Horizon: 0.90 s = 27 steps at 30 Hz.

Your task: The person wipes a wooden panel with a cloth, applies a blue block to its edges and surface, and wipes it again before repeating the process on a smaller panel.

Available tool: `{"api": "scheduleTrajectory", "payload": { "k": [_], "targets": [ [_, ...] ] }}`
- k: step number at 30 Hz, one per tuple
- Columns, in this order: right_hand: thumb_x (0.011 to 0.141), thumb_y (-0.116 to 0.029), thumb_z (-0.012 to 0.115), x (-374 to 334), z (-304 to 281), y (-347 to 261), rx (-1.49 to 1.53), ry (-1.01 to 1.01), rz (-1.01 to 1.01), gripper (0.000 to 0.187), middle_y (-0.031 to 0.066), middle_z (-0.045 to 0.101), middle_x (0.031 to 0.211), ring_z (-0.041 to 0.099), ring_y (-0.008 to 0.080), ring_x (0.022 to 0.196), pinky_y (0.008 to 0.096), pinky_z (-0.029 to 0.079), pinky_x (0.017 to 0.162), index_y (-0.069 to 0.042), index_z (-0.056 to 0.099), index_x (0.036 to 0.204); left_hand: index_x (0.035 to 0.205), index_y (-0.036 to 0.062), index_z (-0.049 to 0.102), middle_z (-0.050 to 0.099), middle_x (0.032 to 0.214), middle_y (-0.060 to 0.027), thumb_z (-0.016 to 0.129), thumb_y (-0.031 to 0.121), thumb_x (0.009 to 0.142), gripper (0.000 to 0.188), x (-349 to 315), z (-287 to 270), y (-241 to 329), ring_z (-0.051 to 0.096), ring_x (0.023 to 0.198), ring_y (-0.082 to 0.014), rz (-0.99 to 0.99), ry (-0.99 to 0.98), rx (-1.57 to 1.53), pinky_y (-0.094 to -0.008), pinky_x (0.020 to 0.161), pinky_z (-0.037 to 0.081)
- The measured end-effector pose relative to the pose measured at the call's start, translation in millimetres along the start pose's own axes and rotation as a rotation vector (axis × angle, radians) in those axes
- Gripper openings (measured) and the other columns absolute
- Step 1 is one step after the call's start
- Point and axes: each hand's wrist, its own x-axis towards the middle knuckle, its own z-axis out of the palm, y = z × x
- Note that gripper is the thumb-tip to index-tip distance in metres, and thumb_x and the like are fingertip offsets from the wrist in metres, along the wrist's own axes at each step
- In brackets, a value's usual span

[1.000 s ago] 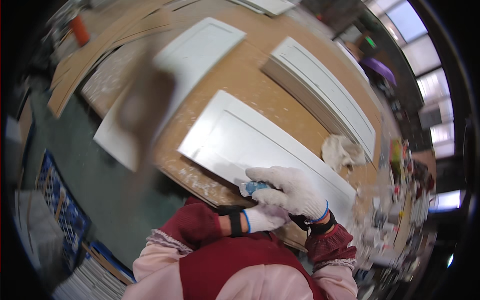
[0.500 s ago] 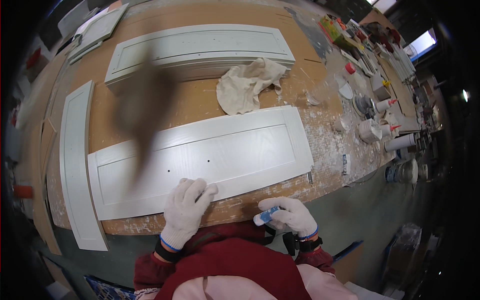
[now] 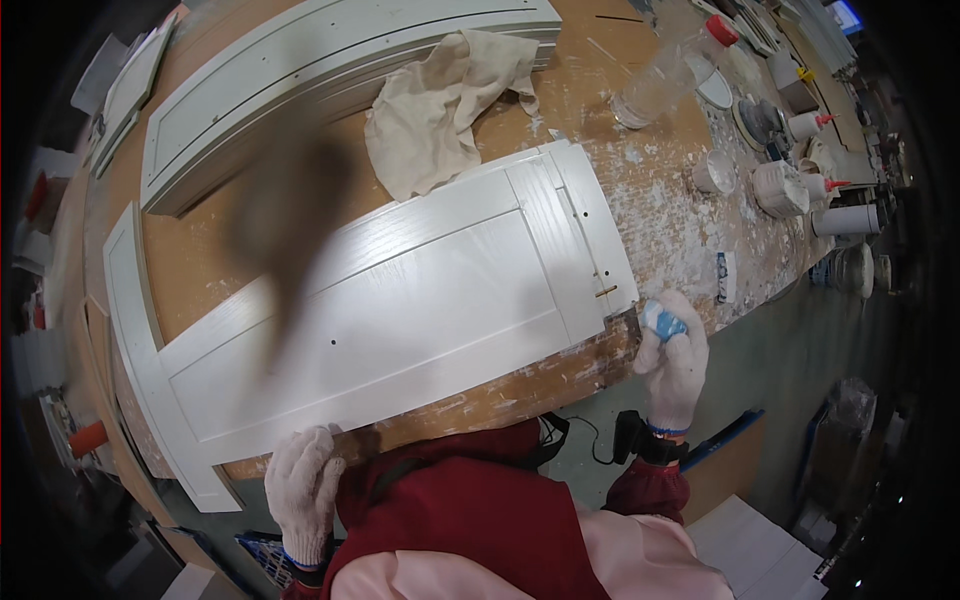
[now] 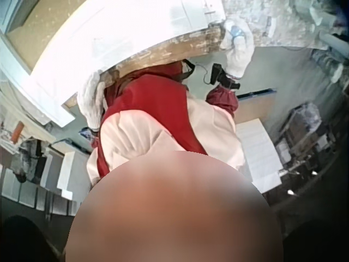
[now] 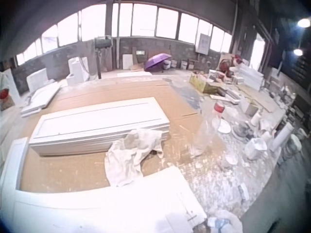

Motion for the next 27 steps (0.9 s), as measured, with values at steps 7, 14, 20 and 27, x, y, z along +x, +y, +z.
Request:
{"api": "scheduleTrajectory", "payload": {
  "k": [7,14,20,27],
  "targets": [
    [0.092,-0.001,0.052,30.7,15.5,7.8,-0.291,0.33,-0.02,0.043,0.0101,0.059,0.101,0.053,0.0106,0.075,0.0242,0.047,0.065,0.003,0.046,0.135,0.103,-0.0005,0.068,0.069,0.104,-0.0171,0.072,0.011,0.079,0.026,-4.3,4.3,12.8,0.068,0.091,-0.0331,-0.161,-0.006,-0.086,-0.0363,0.079,0.053],
    [0.096,-0.003,0.05,43.1,4.1,9.1,-0.474,0.411,-0.121,0.037,0.0084,0.06,0.108,0.054,0.0115,0.083,0.0228,0.047,0.069,0.0,0.047,0.133,0.107,0.0111,0.068,0.069,0.101,-0.0107,0.065,0.03,0.088,0.027,6.9,14.3,11.3,0.067,0.088,-0.0282,-0.265,-0.389,-0.129,-0.0365,0.076,0.054],
    [0.096,-0.004,0.051,46.1,14.0,17.0,-0.546,0.341,-0.122,0.036,0.0127,0.055,0.125,0.053,0.0177,0.108,0.0309,0.045,0.093,0.005,0.048,0.131,0.107,0.0025,0.068,0.067,0.087,-0.0086,0.061,0.032,0.091,0.034,-5.7,12.9,-12.3,0.063,0.073,-0.0162,-0.669,-0.457,-0.517,-0.0294,0.066,0.05],
    [0.1,-0.016,0.051,43.2,-20.5,22.9,-0.738,0.274,-0.077,0.035,0.0138,0.055,0.131,0.052,0.0211,0.118,0.0331,0.039,0.103,0.005,0.053,0.128,0.114,-0.0049,0.06,0.061,0.091,-0.0073,0.065,0.034,0.09,0.047,-21.6,25.9,-52.1,0.05,0.063,-0.0103,-0.798,-0.135,-1.375,-0.0225,0.06,0.043]
  ]
}}
